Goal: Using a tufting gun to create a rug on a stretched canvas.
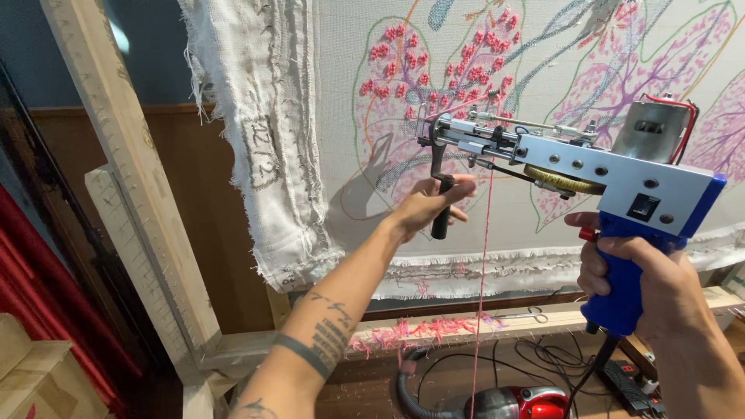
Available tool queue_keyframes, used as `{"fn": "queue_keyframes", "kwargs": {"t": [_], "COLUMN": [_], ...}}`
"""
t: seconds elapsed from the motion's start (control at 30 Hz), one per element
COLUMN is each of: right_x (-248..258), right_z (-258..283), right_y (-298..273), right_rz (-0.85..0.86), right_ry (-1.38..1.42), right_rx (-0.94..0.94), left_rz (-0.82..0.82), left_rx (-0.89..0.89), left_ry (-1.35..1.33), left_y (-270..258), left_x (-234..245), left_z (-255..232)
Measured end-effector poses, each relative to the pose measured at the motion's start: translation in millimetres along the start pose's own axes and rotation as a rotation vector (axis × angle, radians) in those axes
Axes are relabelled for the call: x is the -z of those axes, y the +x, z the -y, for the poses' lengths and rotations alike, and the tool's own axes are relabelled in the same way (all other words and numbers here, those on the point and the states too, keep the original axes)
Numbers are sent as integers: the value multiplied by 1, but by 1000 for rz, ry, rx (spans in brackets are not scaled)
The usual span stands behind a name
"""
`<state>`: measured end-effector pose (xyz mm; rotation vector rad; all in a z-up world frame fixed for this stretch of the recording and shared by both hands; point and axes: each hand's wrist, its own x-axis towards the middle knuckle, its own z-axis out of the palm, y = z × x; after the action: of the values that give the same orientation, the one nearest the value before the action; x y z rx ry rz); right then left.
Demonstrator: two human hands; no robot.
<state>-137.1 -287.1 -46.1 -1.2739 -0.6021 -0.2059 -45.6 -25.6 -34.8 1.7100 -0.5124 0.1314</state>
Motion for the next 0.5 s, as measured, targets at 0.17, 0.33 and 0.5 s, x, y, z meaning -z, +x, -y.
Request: {"fn": "queue_keyframes", "kwargs": {"t": [0.17, 0.33, 0.5], "right_x": [-7, -8, -20], "right_z": [2, 2, 8], "right_y": [0, 6, 6], "right_rz": [-5, -11, -36], "right_ry": [-62, -91, -86], "right_rx": [12, 19, -18], "left_rz": [19, 22, 33], "left_rx": [10, -6, -44], "left_ry": [-176, -155, -111], "left_y": [4, 8, 16], "left_x": [-13, -11, -4], "left_z": [-6, -5, 5]}}
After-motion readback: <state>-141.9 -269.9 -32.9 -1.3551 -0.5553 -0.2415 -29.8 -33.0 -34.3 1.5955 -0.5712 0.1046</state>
